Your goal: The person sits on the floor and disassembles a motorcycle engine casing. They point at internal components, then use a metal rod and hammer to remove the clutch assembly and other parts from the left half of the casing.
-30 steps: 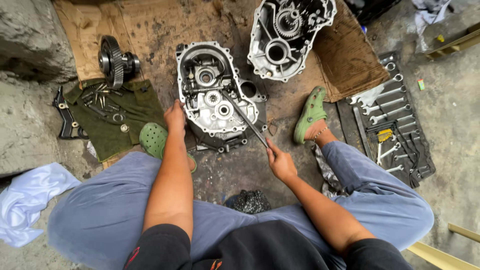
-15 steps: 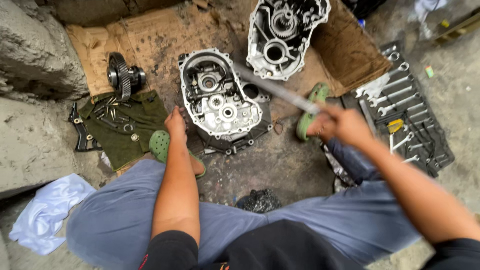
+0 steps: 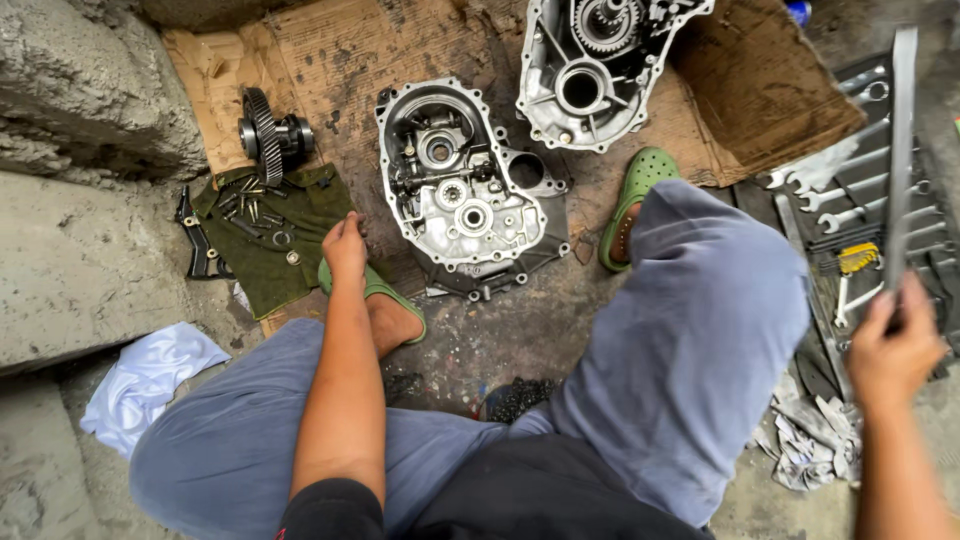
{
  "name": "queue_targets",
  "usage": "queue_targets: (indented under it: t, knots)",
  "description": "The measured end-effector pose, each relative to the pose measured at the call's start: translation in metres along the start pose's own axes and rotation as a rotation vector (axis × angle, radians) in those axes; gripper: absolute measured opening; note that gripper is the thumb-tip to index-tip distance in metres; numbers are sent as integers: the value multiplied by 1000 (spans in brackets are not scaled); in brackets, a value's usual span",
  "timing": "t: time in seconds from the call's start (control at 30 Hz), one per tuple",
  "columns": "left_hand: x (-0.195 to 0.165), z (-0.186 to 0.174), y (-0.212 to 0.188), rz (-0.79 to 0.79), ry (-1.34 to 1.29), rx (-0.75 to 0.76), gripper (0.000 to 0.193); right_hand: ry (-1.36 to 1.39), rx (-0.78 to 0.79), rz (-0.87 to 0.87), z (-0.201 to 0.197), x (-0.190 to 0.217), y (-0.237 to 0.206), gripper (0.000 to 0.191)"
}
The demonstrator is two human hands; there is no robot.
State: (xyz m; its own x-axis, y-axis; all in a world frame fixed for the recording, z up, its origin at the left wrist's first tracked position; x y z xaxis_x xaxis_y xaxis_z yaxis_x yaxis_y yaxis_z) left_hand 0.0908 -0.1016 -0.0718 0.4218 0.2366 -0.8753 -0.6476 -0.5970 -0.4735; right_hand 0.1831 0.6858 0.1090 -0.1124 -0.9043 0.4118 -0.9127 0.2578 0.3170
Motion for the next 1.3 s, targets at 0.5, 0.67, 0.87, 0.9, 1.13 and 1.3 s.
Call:
queue_targets:
  t: [0.5,0.67,0.87,0.9,1.13,1.3]
  knots:
    - [1,82,-1,137,381,214,27,35,145,724,115,-115,-198,60]
    - [1,94,-11,135,386,249,27,1,378,849,139,-141,-192,77]
    - [-26,59,-11,244,415,196,28,126,434,680,170,-112,-183,94]
    - [-21,50,-4,145,429,153,29,96,422,731,167,-114,-187,93]
    - [-92,-16,6,197,322,81,29,-21,191,539,110,-127,-136,91]
    - [-134,-55,-2,236,338,61,26,-62,-73,301,49,-133,-40,77]
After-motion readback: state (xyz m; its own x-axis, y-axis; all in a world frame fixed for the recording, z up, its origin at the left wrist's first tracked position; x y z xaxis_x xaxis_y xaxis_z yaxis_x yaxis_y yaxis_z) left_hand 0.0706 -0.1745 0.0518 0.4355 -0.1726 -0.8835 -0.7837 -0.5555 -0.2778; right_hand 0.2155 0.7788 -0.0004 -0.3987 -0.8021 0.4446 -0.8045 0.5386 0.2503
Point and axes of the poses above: each hand's wrist, its own y-axis towards the middle knuckle, its own z-axis out of the palm, x = y × z, the point moved 9 cm from there along y, towards the middle knuckle, and after that the axes turned 1 degree about -z, right-handed, at the moved point
